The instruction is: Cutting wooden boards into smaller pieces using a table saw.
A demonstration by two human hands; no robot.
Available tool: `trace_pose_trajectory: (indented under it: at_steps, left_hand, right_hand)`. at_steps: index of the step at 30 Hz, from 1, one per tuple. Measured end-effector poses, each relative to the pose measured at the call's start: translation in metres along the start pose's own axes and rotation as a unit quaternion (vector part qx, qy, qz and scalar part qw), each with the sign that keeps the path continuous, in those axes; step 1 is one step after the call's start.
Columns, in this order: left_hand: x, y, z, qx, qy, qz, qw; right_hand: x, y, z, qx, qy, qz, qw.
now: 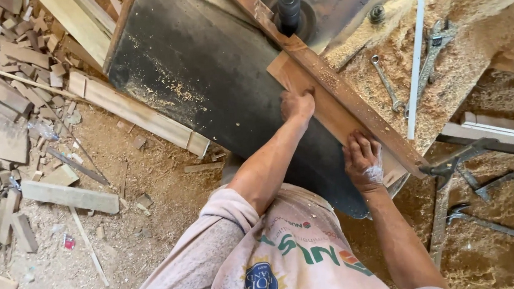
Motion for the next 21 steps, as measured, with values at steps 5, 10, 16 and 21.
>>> trace_pose_trajectory:
  at_steps: [5, 10, 16, 21]
  left_hand:
    - [-0.012, 0.003, 0.003, 0.0, -0.012, 0.017, 1.0]
    - [-0.019, 0.03, 0.0, -0.002, -0.009, 0.018, 1.0]
    - [-0.043, 0.026, 0.014, 0.014, -0.013, 0.027, 0.999]
    - [-0.053, 0.021, 0.029, 0.039, -0.018, 0.036, 0.998]
  right_hand:
    - [0.004, 0.012, -0.006, 0.002, -0.009, 0.007, 1.0]
    - [0.011, 0.026, -0.009, 0.004, -0.005, 0.002, 1.0]
    - [0.025, 0.039, -0.015, 0.007, -0.007, 0.006, 1.0]
    - [0.026, 0.053, -0.018, 0.024, -0.019, -0.002, 1.0]
Point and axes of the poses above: each hand's wrist, its own y-axis towards the middle knuckle, its own x-axis out of the palm, z = x × y, the point moved 10 cm from there along y, towards the middle knuckle, and after that the axes turned 13 degrees about -z, right-handed, at the moved point
